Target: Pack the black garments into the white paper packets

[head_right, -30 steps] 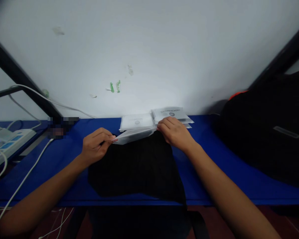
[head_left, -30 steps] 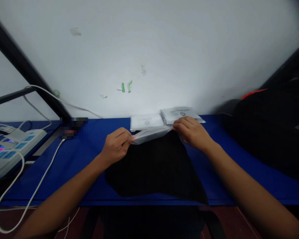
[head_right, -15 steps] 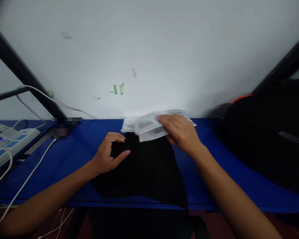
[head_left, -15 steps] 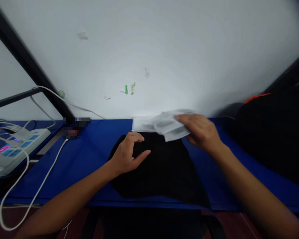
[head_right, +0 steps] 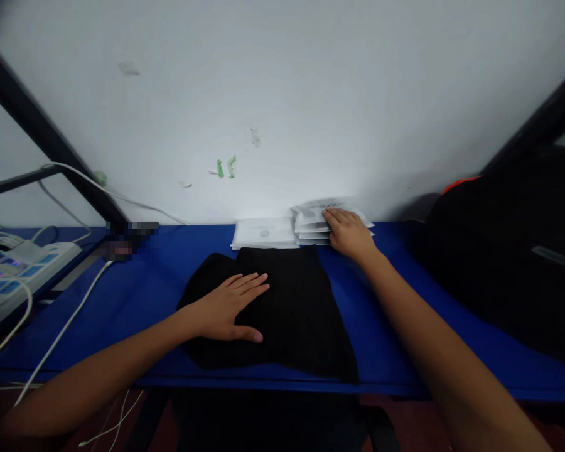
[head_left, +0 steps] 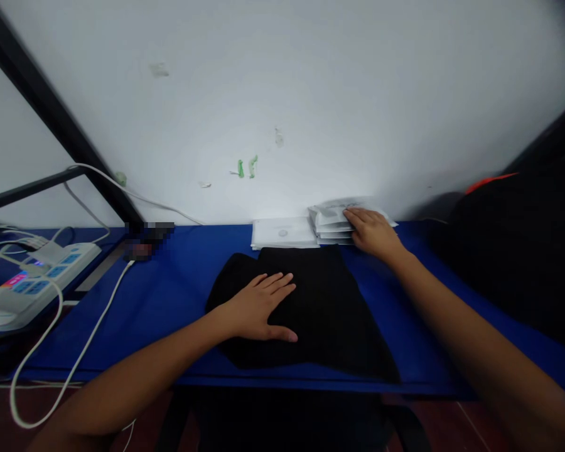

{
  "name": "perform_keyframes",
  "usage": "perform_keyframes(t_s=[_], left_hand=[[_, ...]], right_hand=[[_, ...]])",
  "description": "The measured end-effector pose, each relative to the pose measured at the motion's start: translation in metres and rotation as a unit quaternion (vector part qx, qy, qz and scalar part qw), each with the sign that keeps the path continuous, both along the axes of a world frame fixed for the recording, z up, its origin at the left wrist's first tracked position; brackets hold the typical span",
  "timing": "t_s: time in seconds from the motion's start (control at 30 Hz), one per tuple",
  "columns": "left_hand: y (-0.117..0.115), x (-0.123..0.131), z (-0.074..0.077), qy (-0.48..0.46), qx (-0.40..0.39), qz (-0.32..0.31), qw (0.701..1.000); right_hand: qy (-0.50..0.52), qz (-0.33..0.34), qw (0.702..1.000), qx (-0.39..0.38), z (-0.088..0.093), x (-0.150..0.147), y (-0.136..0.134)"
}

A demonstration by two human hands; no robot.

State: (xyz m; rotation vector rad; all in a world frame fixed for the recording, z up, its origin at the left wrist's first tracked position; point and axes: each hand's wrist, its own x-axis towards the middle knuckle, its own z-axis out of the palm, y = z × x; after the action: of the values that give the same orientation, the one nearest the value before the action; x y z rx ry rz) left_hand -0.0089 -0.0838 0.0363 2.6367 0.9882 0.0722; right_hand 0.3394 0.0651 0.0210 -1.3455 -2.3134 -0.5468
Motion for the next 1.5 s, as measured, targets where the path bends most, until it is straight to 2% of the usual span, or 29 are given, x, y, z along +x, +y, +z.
perform_keyframes(t_s=[0.1, 0.2, 0.3, 0.4, 0.5, 0.57, 0.67, 0.87, 1.03, 1.17, 1.33, 1.5], left_hand=[[0.002, 0.001, -0.001, -0.001, -0.004, 0.008, 1.000], [0.002, 0.001, 0.000, -0.003, -0.001, 0.007, 1.000], [0.000, -0.002, 0.007, 0.014, 0.005, 0.013, 1.000], [-0.007, -0.011, 0.020, 0.023, 0.022, 0.004, 0.999], [-0.019, -0.028, 0.034, -0.018, 0.032, -0.026, 0.999], [-0.028, -0.042, 0.038, -0.047, 0.020, -0.036, 0.998], [-0.042, -0.064, 0.038, -0.056, -0.009, -0.026, 0.998], [-0.053, -0.086, 0.034, -0.078, -0.031, -0.012, 0.996], [-0.044, -0.089, 0.036, -0.118, -0.074, -0.025, 0.990], [-0.033, -0.089, 0.037, -0.156, -0.079, -0.015, 0.985], [-0.025, -0.088, 0.036, -0.196, -0.027, 0.018, 0.980], [-0.018, -0.089, 0.030, -0.210, 0.103, 0.116, 0.965]], right_hand=[[0.023, 0.028, 0.999, -0.023, 0.007, 0.004, -0.002], [0.037, 0.056, 0.998, -0.018, 0.018, -0.003, -0.019], [0.053, 0.104, 0.992, -0.038, 0.030, -0.022, -0.062], [0.046, 0.165, 0.975, -0.144, 0.039, -0.041, -0.119], [0.025, 0.210, 0.947, -0.242, 0.041, -0.048, -0.171], [0.020, 0.206, 0.938, -0.276, 0.037, -0.044, -0.193], [0.024, 0.190, 0.935, -0.300, 0.030, -0.034, -0.209], [0.038, 0.189, 0.927, -0.321, 0.030, -0.027, -0.219], [0.038, 0.167, 0.926, -0.336, 0.033, -0.023, -0.223], [0.088, 0.158, 0.919, -0.350, 0.034, -0.019, -0.214], [0.202, 0.117, 0.914, -0.330, 0.032, -0.018, -0.190], [0.267, 0.071, 0.920, -0.278, 0.022, -0.019, -0.155]])
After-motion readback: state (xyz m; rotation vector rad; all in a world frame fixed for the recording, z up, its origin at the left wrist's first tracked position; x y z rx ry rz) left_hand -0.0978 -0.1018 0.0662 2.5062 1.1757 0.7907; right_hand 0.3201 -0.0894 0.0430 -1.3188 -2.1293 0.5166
